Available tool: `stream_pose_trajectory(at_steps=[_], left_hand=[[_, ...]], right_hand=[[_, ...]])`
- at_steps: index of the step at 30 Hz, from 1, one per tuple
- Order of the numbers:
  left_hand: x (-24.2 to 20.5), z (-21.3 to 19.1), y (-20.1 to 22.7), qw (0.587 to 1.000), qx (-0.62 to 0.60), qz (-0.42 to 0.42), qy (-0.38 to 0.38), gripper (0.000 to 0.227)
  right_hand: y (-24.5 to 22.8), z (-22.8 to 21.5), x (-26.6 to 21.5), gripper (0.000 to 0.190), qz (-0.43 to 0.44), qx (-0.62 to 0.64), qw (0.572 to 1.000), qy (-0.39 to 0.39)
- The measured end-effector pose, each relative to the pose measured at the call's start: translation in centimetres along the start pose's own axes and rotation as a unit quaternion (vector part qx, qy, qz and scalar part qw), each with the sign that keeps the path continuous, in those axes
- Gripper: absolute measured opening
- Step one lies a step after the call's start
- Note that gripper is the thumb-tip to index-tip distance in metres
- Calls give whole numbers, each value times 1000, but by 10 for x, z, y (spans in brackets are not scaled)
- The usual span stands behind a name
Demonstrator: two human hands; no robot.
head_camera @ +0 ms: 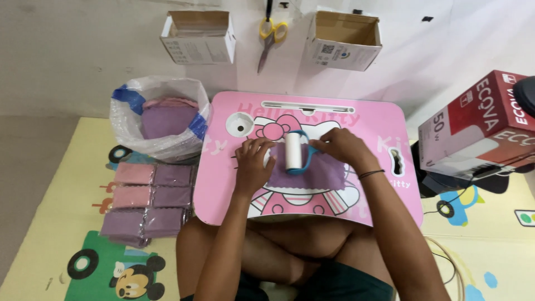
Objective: The person uses a lint roller to clean pieces of purple and grey fabric, then places a cleaned piece into a plastic bag.
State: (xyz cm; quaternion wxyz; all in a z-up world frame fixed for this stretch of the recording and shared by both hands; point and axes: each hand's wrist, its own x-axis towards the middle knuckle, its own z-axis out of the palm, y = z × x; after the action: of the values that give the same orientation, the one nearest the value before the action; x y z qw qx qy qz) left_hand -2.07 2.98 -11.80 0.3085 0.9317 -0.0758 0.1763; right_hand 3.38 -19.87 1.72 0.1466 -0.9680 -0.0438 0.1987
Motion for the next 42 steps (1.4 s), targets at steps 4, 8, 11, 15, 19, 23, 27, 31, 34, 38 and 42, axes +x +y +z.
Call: stream_pose_trajectory(at_steps=[4, 8, 11, 15, 19, 23, 27, 31, 34, 38, 42], left_hand=[[1, 5, -4, 999, 26, 6, -29, 33], [2, 9, -5, 998, 46, -11, -44, 35], [2, 7, -1, 998, 38, -22, -40, 33], [0, 11, -7, 999, 30, -19, -17, 34], [-2, 9, -4, 999, 30, -20, -9, 34], [-1, 10, -6, 999, 27, -24, -10, 35], [1, 8, -4, 999, 16, -35, -15, 34], [3, 4, 0, 998, 7, -53, -25, 33], [2, 2, 1, 998, 11, -60, -30, 33], [0, 3, -3, 999, -7, -53, -4, 32], [2, 3, -5, 995, -72, -63, 34, 35]], right_hand=[[71, -24, -11, 50, 7, -1, 1000, 8], [93, -43, -37, 46, 52, 2, 998, 21], [102, -28, -17, 47, 39, 8, 999, 30], [86, -1, 11, 48, 16, 9, 999, 36], [85, 11, 26, 45, 6, 1, 999, 44], [90, -24, -5, 46, 14, -12, 999, 30], [107, -44, -33, 44, 43, 13, 998, 35], [104, -43, -35, 43, 49, 0, 998, 31], [102, -36, -26, 42, 31, 3, 999, 34], [90, -43, -27, 42, 51, -40, 998, 25], [94, -38, -7, 42, 72, -120, 990, 32]])
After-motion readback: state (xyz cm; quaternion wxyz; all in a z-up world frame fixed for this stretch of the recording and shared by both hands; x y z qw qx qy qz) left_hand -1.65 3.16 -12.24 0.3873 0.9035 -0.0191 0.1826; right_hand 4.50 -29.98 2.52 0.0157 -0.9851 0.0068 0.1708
